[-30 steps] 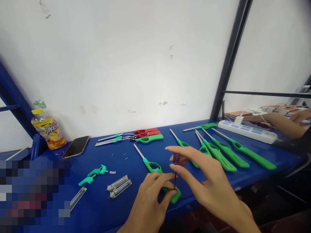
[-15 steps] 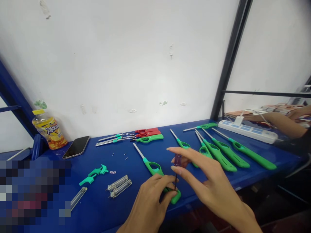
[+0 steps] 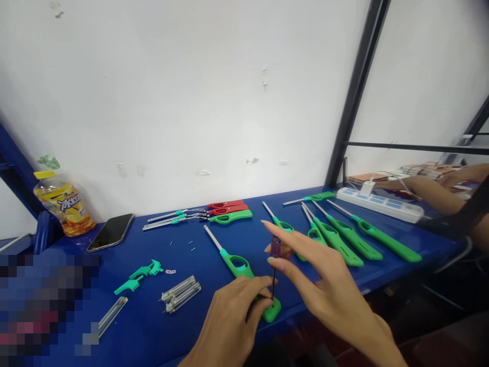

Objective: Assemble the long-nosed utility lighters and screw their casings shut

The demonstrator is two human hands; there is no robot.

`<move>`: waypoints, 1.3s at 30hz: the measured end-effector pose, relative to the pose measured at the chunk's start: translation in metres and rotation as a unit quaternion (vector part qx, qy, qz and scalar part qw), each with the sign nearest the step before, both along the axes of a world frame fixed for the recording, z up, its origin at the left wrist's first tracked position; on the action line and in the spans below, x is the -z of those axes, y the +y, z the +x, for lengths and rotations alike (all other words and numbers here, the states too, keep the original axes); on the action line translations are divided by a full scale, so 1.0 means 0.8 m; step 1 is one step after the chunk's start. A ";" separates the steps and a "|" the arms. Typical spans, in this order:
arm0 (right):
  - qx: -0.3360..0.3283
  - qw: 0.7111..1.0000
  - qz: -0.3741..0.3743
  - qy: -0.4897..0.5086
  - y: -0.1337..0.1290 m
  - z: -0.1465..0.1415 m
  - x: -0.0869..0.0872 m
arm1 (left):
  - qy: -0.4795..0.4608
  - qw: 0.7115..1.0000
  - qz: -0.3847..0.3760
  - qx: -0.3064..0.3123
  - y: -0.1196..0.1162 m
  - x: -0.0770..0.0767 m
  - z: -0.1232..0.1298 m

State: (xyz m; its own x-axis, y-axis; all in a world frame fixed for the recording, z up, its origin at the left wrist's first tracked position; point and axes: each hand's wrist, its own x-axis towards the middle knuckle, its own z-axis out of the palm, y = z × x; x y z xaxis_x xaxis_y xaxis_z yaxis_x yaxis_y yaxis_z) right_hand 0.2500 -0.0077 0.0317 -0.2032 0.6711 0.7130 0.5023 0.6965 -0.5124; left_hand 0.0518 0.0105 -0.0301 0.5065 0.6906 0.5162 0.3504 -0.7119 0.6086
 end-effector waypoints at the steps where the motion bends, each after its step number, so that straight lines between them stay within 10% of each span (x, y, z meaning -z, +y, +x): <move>1: -0.001 1.000 -0.002 0.002 0.000 0.000 0.000 | 0.001 1.000 0.000 0.003 0.000 -0.001 0.000; 39: 0.006 0.999 -0.050 -0.016 -0.005 -0.001 0.002 | 0.051 0.998 -0.027 0.021 -0.011 -0.011 -0.001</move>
